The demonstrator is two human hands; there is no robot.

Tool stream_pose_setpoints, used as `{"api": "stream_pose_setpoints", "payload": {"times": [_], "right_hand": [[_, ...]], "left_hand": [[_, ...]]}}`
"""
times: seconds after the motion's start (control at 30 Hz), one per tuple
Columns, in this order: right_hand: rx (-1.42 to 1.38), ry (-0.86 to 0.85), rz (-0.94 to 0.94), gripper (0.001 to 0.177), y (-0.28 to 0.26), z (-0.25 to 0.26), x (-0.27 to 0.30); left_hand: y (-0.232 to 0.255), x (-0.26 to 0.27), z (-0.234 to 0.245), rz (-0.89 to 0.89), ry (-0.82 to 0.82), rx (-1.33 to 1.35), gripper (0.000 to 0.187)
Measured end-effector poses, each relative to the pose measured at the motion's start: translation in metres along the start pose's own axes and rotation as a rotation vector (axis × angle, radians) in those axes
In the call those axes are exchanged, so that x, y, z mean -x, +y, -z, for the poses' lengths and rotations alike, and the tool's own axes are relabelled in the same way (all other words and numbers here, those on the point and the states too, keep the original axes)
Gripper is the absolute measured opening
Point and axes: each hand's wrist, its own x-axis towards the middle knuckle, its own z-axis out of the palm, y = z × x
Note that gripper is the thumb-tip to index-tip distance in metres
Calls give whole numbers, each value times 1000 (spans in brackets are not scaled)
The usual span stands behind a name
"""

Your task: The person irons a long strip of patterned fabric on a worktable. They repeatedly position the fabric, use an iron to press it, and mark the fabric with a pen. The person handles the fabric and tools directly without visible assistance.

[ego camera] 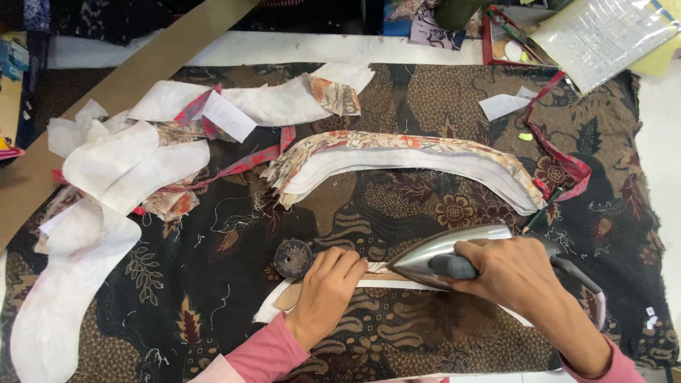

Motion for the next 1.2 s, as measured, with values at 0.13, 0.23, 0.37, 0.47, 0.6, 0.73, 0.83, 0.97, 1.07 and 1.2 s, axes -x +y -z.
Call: {"api": "stream_pose_setpoints", "payload": {"times": [0.13,0.23,0.37,0.47,0.6,0.73,0.83,0.97,1.07,1.2], "right_hand": [[86,-41,-89,44,-10,2,-5],[84,-19,-28,47,-20,3,-11],[43,21,26,48,-28,3,-15],[89,-16,-6,49,-29,3,-14],[114,-81,-54,50,-30,6,-15],[92,-48,-101,49,-38,10,-17],[53,-43,-91,49,-50,12,-23],[74,-66,-29,50,-65,11,-30],[57,-30,20,49,-68,14,-31],[53,-40,-17,48,-69,13,-30]], "left_hand": [[-3,2,0,-79,8,-29,26],[-2,1,2,-82,19,-25,25],[-3,3,14,6,43,14,30],[-9,7,22,121,35,70,24],[-18,13,29,168,39,140,10],[-20,16,26,103,103,118,11],[-22,18,26,67,117,94,12],[-20,18,29,60,116,74,13],[-20,20,38,140,106,118,23],[-23,28,43,214,82,130,15]]}}
